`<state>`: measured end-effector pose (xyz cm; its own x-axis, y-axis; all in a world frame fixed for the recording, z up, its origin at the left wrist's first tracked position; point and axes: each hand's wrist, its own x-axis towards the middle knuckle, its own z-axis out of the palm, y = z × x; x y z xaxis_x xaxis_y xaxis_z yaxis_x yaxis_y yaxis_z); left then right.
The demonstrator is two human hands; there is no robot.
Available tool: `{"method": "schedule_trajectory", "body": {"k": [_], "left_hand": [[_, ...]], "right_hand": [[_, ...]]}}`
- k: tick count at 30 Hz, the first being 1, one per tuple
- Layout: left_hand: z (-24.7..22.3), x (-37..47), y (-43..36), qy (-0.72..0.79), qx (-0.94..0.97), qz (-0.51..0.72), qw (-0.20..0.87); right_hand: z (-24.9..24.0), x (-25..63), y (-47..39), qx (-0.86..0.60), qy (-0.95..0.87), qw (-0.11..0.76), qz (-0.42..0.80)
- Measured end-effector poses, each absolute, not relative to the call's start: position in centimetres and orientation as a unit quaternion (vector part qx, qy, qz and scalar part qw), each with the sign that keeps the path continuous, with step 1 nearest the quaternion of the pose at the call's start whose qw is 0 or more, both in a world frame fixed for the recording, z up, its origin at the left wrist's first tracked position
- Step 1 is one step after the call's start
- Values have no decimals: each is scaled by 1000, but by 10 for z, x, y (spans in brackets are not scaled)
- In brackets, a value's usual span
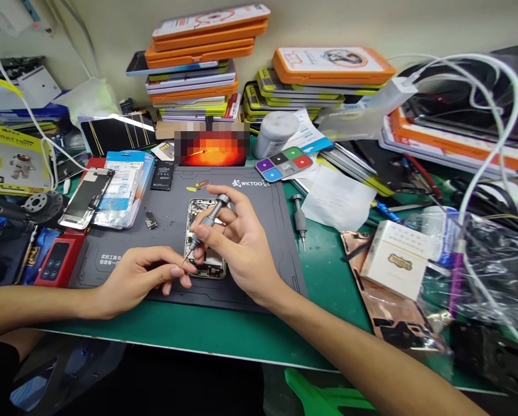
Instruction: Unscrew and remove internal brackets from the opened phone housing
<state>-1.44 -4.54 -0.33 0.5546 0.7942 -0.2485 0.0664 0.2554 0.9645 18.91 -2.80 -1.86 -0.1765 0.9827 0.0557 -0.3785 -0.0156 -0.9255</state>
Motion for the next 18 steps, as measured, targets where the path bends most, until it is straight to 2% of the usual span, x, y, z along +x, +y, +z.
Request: {"method": "schedule_trajectory", "body": {"k": [18], "left_hand": [[-4, -14, -44, 392, 540, 267, 695]], "right_hand": [[-23, 190, -27, -330, -464, 546, 615]]}}
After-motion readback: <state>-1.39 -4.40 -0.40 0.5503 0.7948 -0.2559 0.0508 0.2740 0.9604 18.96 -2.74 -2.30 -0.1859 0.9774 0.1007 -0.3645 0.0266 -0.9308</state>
